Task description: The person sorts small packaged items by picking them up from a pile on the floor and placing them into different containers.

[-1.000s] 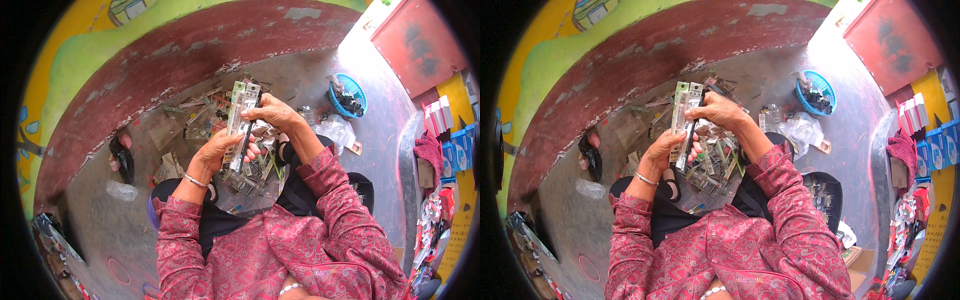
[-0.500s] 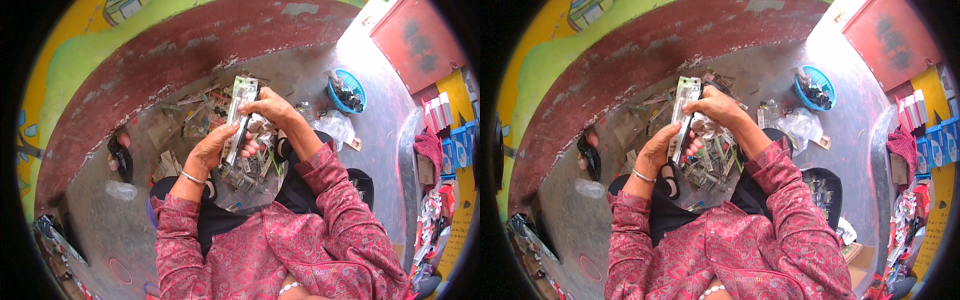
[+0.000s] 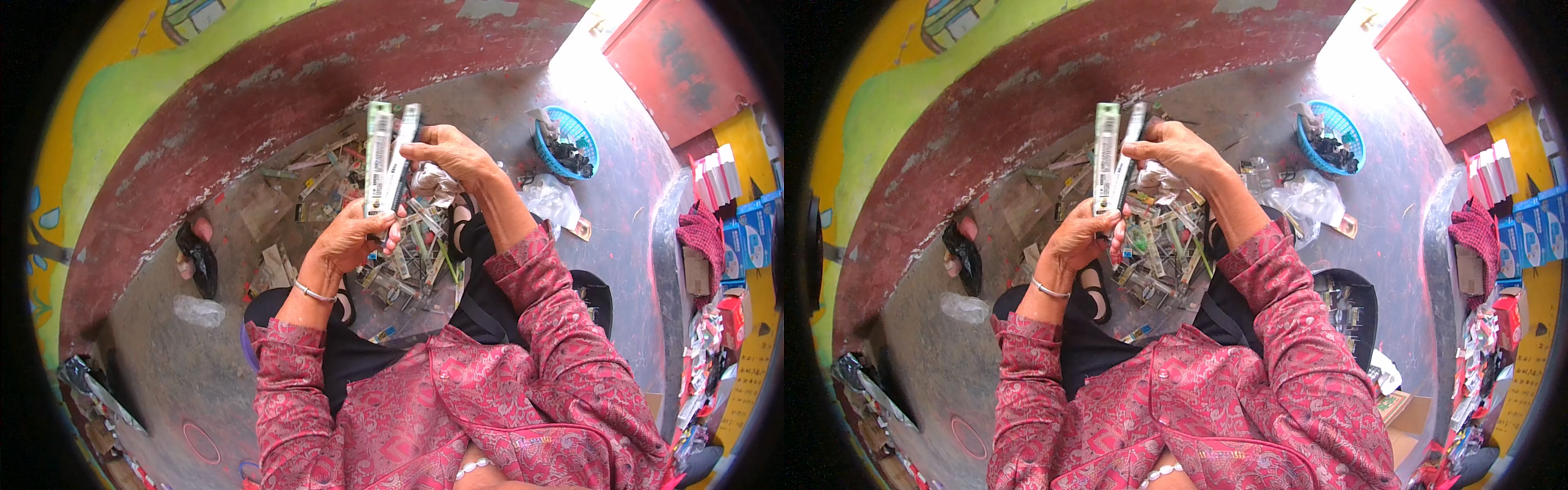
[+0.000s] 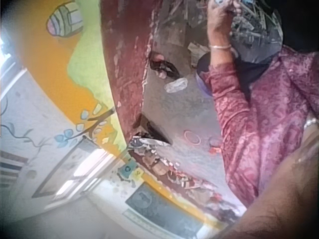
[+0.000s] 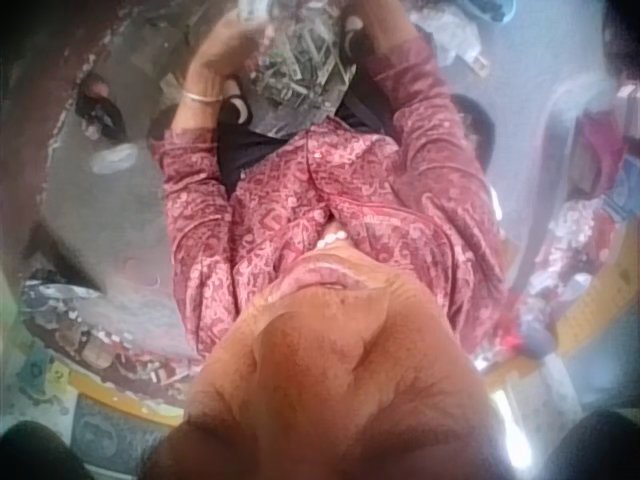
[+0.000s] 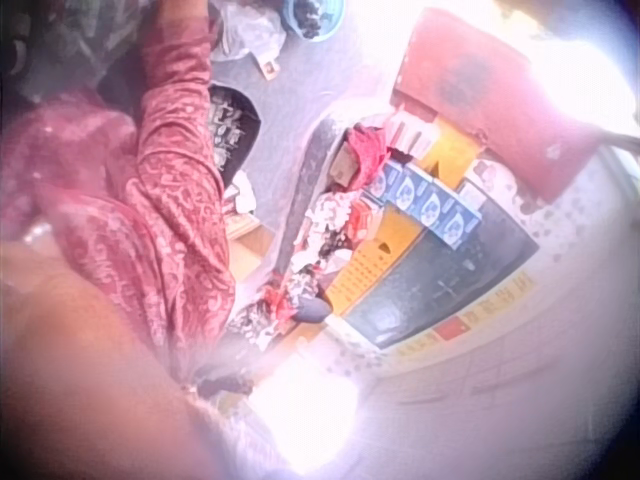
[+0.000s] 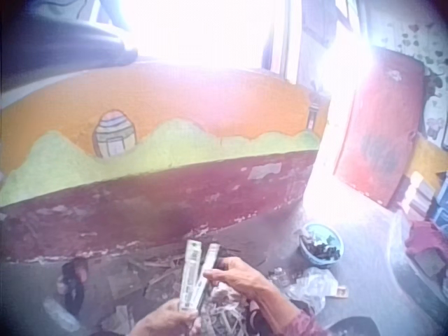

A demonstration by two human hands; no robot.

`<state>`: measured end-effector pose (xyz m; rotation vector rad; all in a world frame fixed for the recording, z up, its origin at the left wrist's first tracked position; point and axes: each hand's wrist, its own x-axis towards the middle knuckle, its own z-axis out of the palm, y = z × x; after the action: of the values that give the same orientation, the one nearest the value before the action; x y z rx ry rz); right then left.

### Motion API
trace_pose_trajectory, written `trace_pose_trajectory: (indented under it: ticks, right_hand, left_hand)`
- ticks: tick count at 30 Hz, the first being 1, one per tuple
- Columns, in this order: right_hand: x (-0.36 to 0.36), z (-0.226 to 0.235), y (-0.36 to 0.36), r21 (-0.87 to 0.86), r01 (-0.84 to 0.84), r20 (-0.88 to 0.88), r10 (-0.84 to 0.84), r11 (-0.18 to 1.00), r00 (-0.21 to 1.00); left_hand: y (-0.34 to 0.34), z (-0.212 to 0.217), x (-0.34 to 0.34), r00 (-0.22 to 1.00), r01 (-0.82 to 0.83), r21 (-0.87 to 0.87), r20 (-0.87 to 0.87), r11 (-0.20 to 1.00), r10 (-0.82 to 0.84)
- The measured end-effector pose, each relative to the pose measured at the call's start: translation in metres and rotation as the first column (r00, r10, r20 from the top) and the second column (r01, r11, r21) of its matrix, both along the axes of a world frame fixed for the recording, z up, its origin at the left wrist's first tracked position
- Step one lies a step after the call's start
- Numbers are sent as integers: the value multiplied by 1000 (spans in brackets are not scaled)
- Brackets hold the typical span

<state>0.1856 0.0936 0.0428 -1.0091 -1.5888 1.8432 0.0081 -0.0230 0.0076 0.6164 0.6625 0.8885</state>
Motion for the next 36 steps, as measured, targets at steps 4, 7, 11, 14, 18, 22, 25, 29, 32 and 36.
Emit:
trace_pose_trajectory:
  ticks: [4, 7, 11, 14, 18, 22, 25, 29, 32, 36]
  right_hand:
    - [3, -4, 4, -19, -99, -8, 99, 995, 995]
    - [2, -12, 5, 27, -115, -82, 117, 993, 990]
    - [-1, -16, 4, 31, -65, -88, 68, 997, 994]
    - [1, -20, 6, 23, -6, -70, 8, 1000, 998]
    - [1, -7, -1, -62, 101, -88, -106, 993, 990]
    - [3, -11, 2, -7, 67, -55, -67, 998, 996]
    - [5, -13, 5, 59, 33, -27, -31, 998, 999]
    - [3, -15, 8, 196, 7, 49, -17, 981, 999]
    - [0, 0, -1, 455, 294, 60, -359, 841, 932]
    - [-18, 19, -37, 759, 408, -255, -345, 507, 903]
  left_hand:
    - [1, 0, 1, 997, -62, -20, -54, 998, 61]
    - [1, 3, 1, 996, -49, -15, -76, 999, 48]
    - [1, 2, 2, 992, -56, 0, -112, 998, 55]
    - [0, 8, 5, 990, -91, -20, -112, 996, 88]
    - [2, 10, 6, 993, -114, -17, -30, 993, 114]
    - [2, 10, 7, 996, -85, -29, -4, 996, 85]
    - [2, 9, 5, 997, -72, -38, -11, 997, 72]
    - [1, 2, 3, 997, -82, 21, 5, 996, 82]
    - [4, 1, 2, 982, -178, -29, -66, 984, 176]
    - [3, 5, 10, 983, -140, 18, -115, 990, 141]
